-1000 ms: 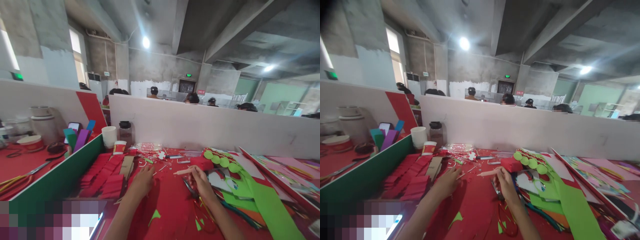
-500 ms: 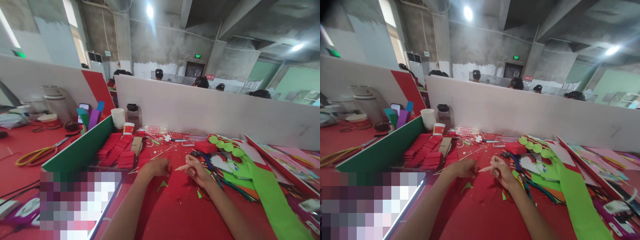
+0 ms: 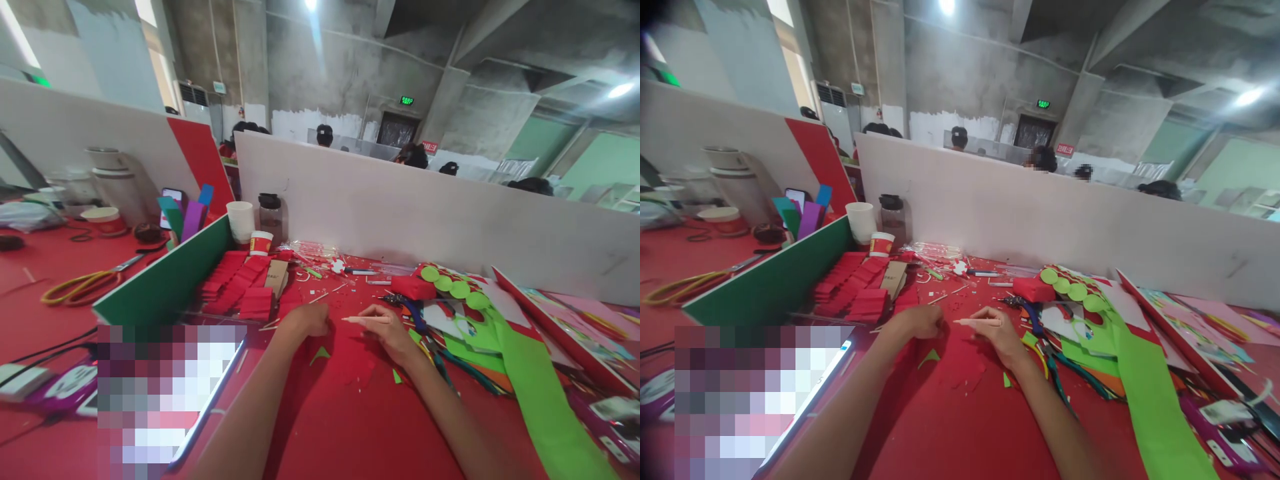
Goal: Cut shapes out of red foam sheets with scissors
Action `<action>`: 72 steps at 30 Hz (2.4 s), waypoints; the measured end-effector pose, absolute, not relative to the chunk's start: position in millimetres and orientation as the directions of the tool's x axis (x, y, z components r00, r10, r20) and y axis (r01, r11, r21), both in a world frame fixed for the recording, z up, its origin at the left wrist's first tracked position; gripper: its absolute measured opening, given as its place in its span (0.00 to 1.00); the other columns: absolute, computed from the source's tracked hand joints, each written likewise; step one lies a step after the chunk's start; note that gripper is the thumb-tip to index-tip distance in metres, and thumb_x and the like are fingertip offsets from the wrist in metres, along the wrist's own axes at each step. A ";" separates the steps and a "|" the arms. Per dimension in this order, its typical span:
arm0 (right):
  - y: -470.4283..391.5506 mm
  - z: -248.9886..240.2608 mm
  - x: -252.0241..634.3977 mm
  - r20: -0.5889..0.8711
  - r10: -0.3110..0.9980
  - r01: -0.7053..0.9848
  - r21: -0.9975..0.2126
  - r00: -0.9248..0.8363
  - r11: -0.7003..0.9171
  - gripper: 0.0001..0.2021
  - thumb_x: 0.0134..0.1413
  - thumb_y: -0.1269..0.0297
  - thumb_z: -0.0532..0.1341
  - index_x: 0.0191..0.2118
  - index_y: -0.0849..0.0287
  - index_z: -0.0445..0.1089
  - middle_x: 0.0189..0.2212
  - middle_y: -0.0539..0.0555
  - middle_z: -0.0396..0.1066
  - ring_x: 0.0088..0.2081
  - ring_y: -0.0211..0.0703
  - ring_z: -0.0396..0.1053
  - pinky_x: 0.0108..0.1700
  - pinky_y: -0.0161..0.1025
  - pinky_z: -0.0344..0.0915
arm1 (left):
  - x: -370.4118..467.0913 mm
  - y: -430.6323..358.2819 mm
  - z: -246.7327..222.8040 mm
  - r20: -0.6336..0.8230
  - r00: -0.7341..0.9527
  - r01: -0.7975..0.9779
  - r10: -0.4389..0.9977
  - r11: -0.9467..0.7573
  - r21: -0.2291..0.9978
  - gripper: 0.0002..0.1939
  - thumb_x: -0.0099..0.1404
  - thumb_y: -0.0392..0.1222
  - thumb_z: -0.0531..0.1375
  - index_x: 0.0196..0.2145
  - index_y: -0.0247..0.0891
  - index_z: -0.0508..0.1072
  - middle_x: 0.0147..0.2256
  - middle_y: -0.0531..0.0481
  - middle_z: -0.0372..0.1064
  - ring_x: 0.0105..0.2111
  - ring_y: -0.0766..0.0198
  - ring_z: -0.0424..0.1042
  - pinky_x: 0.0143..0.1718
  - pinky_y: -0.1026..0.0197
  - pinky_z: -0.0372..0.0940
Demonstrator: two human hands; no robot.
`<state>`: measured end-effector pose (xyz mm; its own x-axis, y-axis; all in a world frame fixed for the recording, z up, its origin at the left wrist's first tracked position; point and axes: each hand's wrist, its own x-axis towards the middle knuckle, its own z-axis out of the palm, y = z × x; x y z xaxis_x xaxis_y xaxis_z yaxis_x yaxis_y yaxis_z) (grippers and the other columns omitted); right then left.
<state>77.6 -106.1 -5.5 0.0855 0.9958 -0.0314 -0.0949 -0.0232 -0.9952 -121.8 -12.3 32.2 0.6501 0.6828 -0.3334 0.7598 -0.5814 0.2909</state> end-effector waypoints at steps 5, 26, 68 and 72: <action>-105.5 -7.9 70.8 -0.056 0.992 -0.446 -0.895 0.109 -0.002 0.16 0.40 0.61 0.77 0.27 0.57 0.69 0.20 0.41 0.66 0.22 0.31 0.63 0.33 0.32 0.70 | -123.4 -14.8 37.7 -0.349 0.659 0.752 0.666 -0.588 0.299 0.12 0.59 0.43 0.62 0.38 0.38 0.82 0.37 0.43 0.81 0.35 0.55 0.77 0.32 0.63 0.65; -99.2 -26.9 64.8 0.018 0.993 -0.336 -0.940 0.113 0.056 0.16 0.46 0.55 0.75 0.32 0.56 0.70 0.21 0.44 0.69 0.23 0.34 0.65 0.30 0.31 0.66 | -119.5 -8.8 30.6 -0.390 0.639 0.769 0.663 -0.558 0.311 0.15 0.54 0.45 0.68 0.42 0.46 0.82 0.41 0.50 0.82 0.39 0.59 0.78 0.32 0.67 0.65; -101.6 -34.5 62.1 -0.005 1.000 0.278 -0.961 0.021 -0.011 0.08 0.53 0.59 0.66 0.30 0.57 0.70 0.22 0.48 0.73 0.22 0.36 0.67 0.23 0.31 0.62 | -128.2 1.4 25.1 -0.373 0.698 0.715 0.611 -0.624 0.315 0.10 0.54 0.44 0.66 0.35 0.40 0.81 0.34 0.48 0.80 0.32 0.60 0.75 0.29 0.66 0.63; -100.8 -38.4 64.0 0.047 0.999 0.361 -0.931 0.003 0.043 0.08 0.55 0.60 0.64 0.29 0.56 0.69 0.20 0.46 0.69 0.20 0.36 0.65 0.22 0.30 0.58 | -122.6 -0.8 23.2 -0.380 0.745 0.666 0.549 -0.647 0.371 0.12 0.55 0.46 0.66 0.37 0.43 0.82 0.35 0.50 0.80 0.32 0.60 0.75 0.31 0.65 0.64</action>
